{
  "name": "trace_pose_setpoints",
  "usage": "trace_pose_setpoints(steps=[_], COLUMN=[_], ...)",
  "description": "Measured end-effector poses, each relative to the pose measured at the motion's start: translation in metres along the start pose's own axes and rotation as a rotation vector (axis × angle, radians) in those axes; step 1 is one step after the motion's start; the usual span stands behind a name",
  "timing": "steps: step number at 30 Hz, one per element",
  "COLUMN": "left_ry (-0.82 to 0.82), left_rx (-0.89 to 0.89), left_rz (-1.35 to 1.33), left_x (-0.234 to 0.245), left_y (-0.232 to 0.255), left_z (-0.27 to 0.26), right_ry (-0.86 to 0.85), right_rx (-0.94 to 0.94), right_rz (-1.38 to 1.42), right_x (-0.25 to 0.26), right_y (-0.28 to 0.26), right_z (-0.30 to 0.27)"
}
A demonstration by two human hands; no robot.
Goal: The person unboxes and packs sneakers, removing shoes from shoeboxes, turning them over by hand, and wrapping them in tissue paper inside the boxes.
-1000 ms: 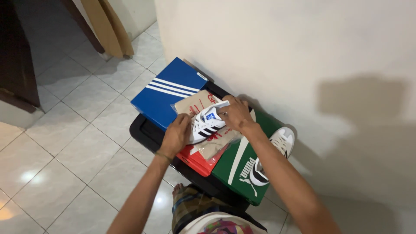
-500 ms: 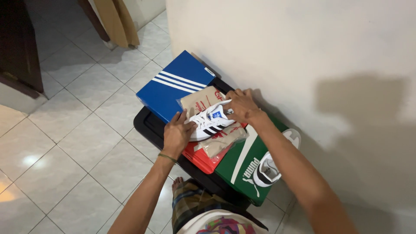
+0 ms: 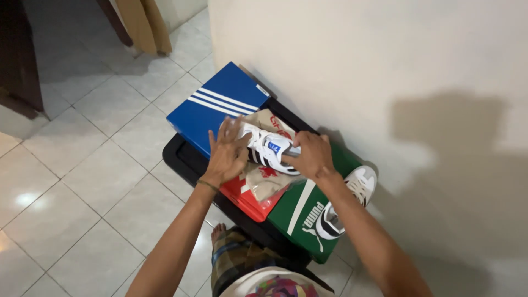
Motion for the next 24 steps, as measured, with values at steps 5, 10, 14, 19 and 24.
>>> trace_pose_setpoints(steps=[5,10,14,19,24], left_ry=[-0.179,-0.054,0.135,0.326,-0.056], left_rx=[0.099,0.228,0.226,0.004,0.119], left_rz=[-0.265,-0.415,-0.286,-0.166,-0.170], left_x=[-0.028,-0.056,-0.071,-0.055,-0.058], left_y=[0.035,0.060,0.059,0.061,0.051], left_z=[0.003,0.002,0.022,0.022,0.036], right_ry=[-0.127,-0.158,-0.037,0.210,0.416], right_rx=[-0.051,0.289,0.622,0.555,0.687], right_rz=[-0.162,-0.206,-0.258,-0.103,-0.168], right_x=[-0.004,-0.033,-0.045,0.002,0.020], right_y=[-0.006,-0.017,-0.025,-0.018,-0.060], right_z=[0.010,0.039,0.034,0.014,-0.027])
Point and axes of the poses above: each hand's wrist, its own z-axis towards the middle knuckle, its own x-axis out of the back of the hand, y = z × x, the point moved 10 cm from there along z, towards the middle knuckle, and after that the axes turned 11 degrees about z, right-handed, at the moved point
